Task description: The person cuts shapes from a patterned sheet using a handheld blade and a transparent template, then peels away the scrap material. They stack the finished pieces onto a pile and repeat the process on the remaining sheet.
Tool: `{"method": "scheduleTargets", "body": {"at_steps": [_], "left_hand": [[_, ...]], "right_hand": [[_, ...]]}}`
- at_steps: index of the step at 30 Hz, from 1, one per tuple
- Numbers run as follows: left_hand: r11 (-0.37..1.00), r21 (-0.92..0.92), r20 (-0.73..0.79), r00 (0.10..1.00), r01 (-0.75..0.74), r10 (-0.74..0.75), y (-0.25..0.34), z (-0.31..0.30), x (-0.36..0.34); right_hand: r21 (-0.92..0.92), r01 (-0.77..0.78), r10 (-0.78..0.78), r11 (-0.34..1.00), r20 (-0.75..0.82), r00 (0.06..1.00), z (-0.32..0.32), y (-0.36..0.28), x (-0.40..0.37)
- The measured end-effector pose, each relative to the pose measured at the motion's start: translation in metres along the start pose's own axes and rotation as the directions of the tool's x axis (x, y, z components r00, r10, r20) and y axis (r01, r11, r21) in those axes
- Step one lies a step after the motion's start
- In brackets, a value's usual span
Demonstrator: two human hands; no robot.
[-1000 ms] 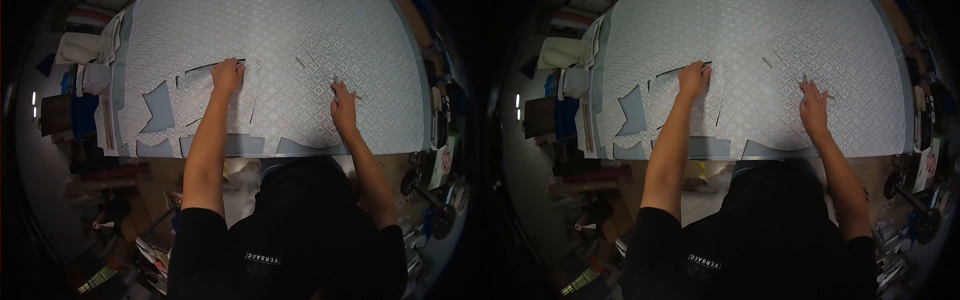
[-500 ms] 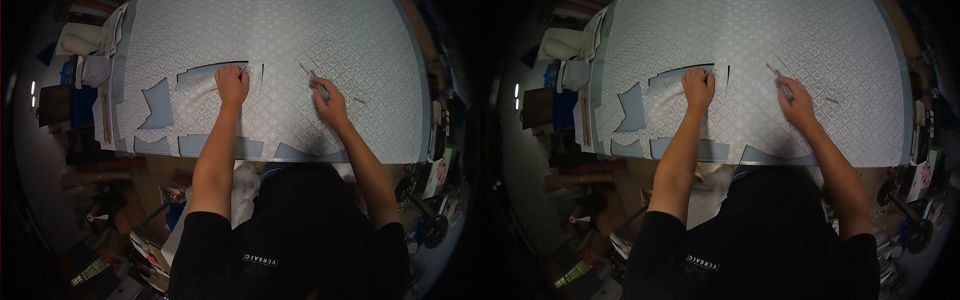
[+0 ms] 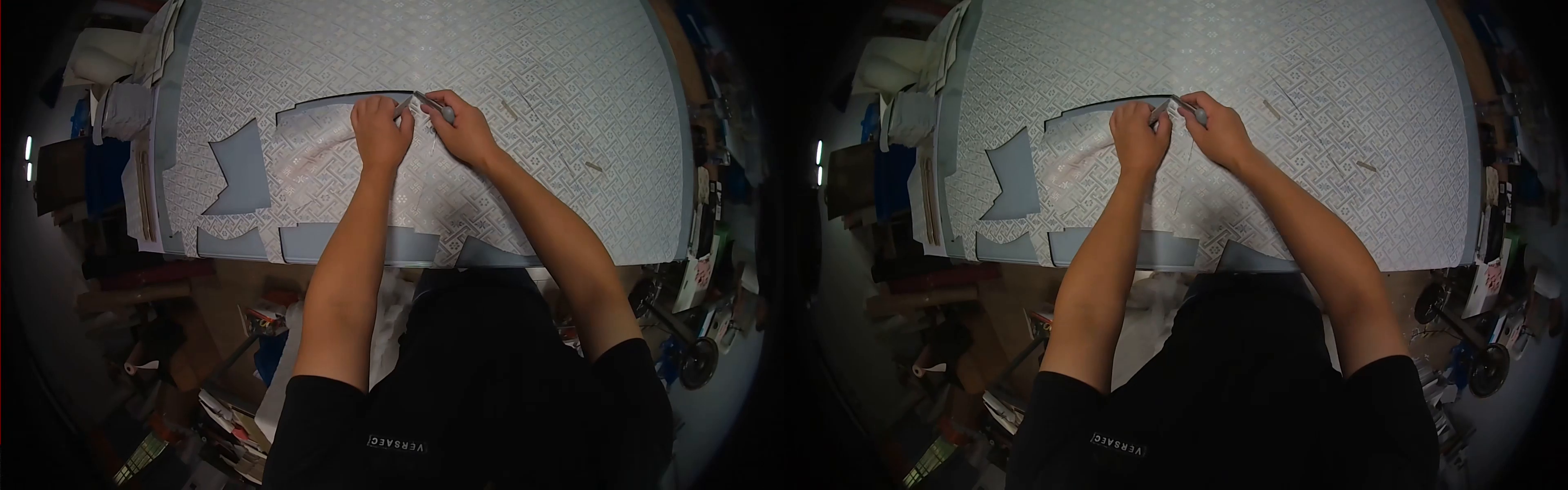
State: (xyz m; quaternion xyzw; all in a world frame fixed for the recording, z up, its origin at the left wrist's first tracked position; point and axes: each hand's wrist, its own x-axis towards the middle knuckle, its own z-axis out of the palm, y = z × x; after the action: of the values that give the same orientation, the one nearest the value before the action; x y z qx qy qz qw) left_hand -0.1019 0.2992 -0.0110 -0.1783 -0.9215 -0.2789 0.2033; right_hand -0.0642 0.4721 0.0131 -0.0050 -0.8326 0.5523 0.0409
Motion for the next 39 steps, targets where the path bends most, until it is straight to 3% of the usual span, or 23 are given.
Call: {"method": "scheduleTargets", "body": {"at_steps": [8,11,14,16,18,20,23,25,27,29,31,33,35,39], "left_hand": [[0.999,-0.036,0.053,0.998,0.032,-0.030,0.000,-0.002,0.000],[0.993,-0.090,0.041,0.997,0.070,-0.067,-0.002,-0.002,-0.001],[0.984,-0.166,-0.009,0.998,0.061,-0.063,-0.008,0.002,-0.003],[0.981,-0.179,-0.003,0.997,0.079,-0.081,-0.008,0.000,-0.005],[0.976,-0.195,-0.006,0.995,0.095,-0.099,-0.008,0.000,-0.003],[0.978,-0.188,-0.014,0.995,0.091,-0.095,-0.009,0.001,-0.005],[0.983,-0.168,-0.022,0.996,0.078,-0.082,-0.007,0.000,-0.005],[0.985,-0.157,-0.016,0.997,0.069,-0.072,-0.007,0.000,-0.003],[0.987,-0.153,-0.008,0.998,0.057,-0.059,-0.007,0.000,-0.003],[0.994,-0.109,0.005,1.000,0.011,-0.010,-0.008,0.001,-0.002],[0.996,-0.087,0.021,0.999,-0.027,0.029,-0.006,-0.006,0.007],[0.999,0.007,0.208,0.978,0.033,-0.033,-0.002,-0.019,0.019],[0.987,0.160,0.282,0.958,-0.002,-0.044,0.002,-0.040,0.036],[0.883,0.464,0.112,0.983,0.080,-0.147,-0.034,-0.073,0.064]], "right_hand": [[-0.032,-0.020,0.020,0.999,0.012,1.000,0.001,0.001,0.003],[0.030,-0.040,0.040,0.999,0.010,0.999,0.000,0.000,0.002],[0.111,0.024,-0.014,0.993,-0.088,0.996,-0.010,-0.001,-0.010],[0.268,-0.028,0.046,0.963,-0.062,0.997,-0.028,0.000,-0.031],[0.020,-0.052,0.054,0.998,-0.086,0.995,-0.055,0.000,-0.057],[-0.246,0.012,-0.051,0.969,-0.152,0.987,-0.081,0.017,-0.088],[-0.245,-0.019,-0.033,0.969,-0.206,0.978,-0.121,0.044,-0.143],[-0.486,-0.009,-0.136,0.874,-0.263,0.955,-0.144,0.060,-0.171],[-0.464,-0.051,-0.101,0.885,-0.298,0.949,-0.160,0.069,-0.192],[-0.443,-0.099,-0.064,0.891,-0.339,0.938,-0.170,0.073,-0.204],[-0.541,-0.056,-0.113,0.839,-0.273,0.955,-0.172,0.075,-0.206],[-0.521,-0.057,-0.103,0.852,-0.274,0.956,-0.172,0.079,-0.205],[-0.431,-0.089,-0.032,0.898,-0.265,0.964,-0.176,0.075,-0.206],[-0.459,-0.038,-0.073,0.888,-0.223,0.972,-0.182,0.080,-0.208]]}}
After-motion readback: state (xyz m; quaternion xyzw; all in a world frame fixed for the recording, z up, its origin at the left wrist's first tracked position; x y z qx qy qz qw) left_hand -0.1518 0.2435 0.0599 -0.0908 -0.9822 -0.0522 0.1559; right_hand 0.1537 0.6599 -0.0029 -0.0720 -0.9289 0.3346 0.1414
